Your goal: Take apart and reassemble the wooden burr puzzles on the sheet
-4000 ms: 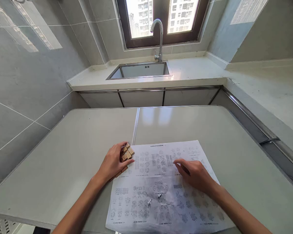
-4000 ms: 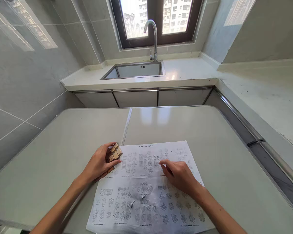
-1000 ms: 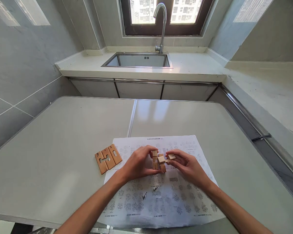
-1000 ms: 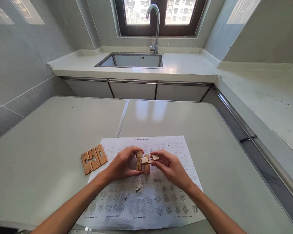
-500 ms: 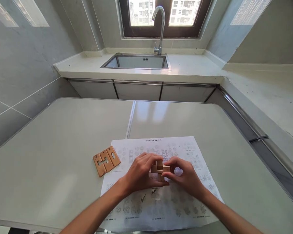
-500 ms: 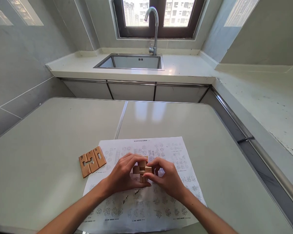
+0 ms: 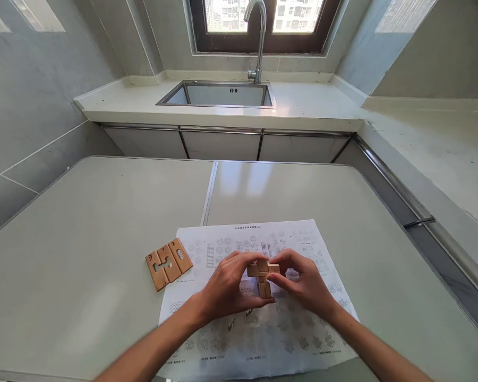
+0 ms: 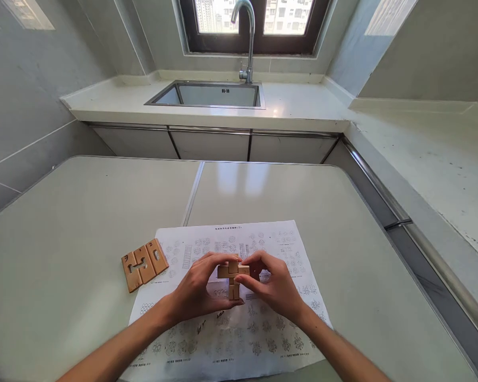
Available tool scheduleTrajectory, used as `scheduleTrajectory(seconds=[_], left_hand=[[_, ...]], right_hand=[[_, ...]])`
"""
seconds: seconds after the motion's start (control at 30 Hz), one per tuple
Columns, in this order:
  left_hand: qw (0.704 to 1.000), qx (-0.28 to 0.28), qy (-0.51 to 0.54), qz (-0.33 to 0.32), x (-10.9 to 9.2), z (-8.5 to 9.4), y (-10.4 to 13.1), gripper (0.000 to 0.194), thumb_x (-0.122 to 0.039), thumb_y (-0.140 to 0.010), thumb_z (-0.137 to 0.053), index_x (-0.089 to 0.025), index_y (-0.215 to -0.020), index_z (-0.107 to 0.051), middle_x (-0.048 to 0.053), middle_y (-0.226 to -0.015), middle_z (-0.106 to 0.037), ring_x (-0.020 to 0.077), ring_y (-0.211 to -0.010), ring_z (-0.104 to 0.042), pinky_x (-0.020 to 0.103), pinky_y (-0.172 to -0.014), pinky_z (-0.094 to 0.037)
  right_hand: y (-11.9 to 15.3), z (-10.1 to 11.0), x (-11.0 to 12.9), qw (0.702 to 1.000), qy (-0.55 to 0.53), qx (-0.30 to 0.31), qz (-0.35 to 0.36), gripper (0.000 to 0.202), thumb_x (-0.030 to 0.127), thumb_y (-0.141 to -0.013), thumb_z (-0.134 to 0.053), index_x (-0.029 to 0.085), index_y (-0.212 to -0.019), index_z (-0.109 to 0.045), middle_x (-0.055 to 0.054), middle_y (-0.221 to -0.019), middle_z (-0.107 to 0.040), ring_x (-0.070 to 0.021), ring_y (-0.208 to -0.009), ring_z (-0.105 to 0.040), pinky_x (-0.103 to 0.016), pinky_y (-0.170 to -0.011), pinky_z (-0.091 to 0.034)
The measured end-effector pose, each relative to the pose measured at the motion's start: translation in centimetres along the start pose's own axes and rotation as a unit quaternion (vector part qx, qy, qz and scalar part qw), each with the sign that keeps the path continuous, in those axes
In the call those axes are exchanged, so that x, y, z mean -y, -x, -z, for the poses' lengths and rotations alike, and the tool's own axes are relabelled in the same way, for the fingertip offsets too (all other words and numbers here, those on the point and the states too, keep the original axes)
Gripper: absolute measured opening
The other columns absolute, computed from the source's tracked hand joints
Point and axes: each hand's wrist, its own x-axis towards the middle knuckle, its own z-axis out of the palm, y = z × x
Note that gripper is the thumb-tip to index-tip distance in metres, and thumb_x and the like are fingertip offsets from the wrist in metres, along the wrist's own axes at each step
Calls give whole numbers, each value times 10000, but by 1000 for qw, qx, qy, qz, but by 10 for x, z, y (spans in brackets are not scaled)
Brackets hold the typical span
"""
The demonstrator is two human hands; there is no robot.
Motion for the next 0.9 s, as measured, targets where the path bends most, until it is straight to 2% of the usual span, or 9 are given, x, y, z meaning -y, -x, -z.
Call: scheduleTrajectory(seconds=[0.17, 0.37, 0.63, 0.9], left_hand=[[996, 10, 60, 65, -1, 2, -1, 782, -440, -721, -942, -261, -1353, -517, 86, -1231, -728, 264, -1064, -727, 402, -932, -592], [985, 10, 116, 126, 0, 5, -4, 740, -446, -694, -959, -265, -1285, -552, 47, -1198, -749, 249, -1045, -739, 375, -917, -578], [982, 11, 135, 133, 3, 4, -2, 759, -451, -678, -968, -257, -1292, -565, 48, -1212, -750, 248, -1052, -745, 372, -932, -577], [986, 11, 122, 112, 7, 4, -1, 772, -439, -686, -967, -265, -1312, -551, 77, -1261, -735, 269, -1109, -728, 398, -961, -576]], right_hand=[[-1, 2, 1, 998, -41, 23, -39, 282, 496, -929, -751, 230, -998, -686, -3, -753, -691, -163, -662, -639, -275, -612, -523], [-2, 3, -1, 997, -59, 30, -45, 260, 486, -978, -692, 230, -1028, -686, -51, -911, -746, -191, -785, -692, -307, -701, -558], [-2, 2, -5, 995, -77, 29, -53, 254, 482, -962, -720, 236, -1009, -681, -51, -912, -750, -195, -801, -707, -312, -718, -577], [-1, 1, -4, 995, -80, 24, -55, 265, 486, -970, -709, 224, -992, -672, -32, -826, -724, -170, -697, -682, -293, -644, -567]])
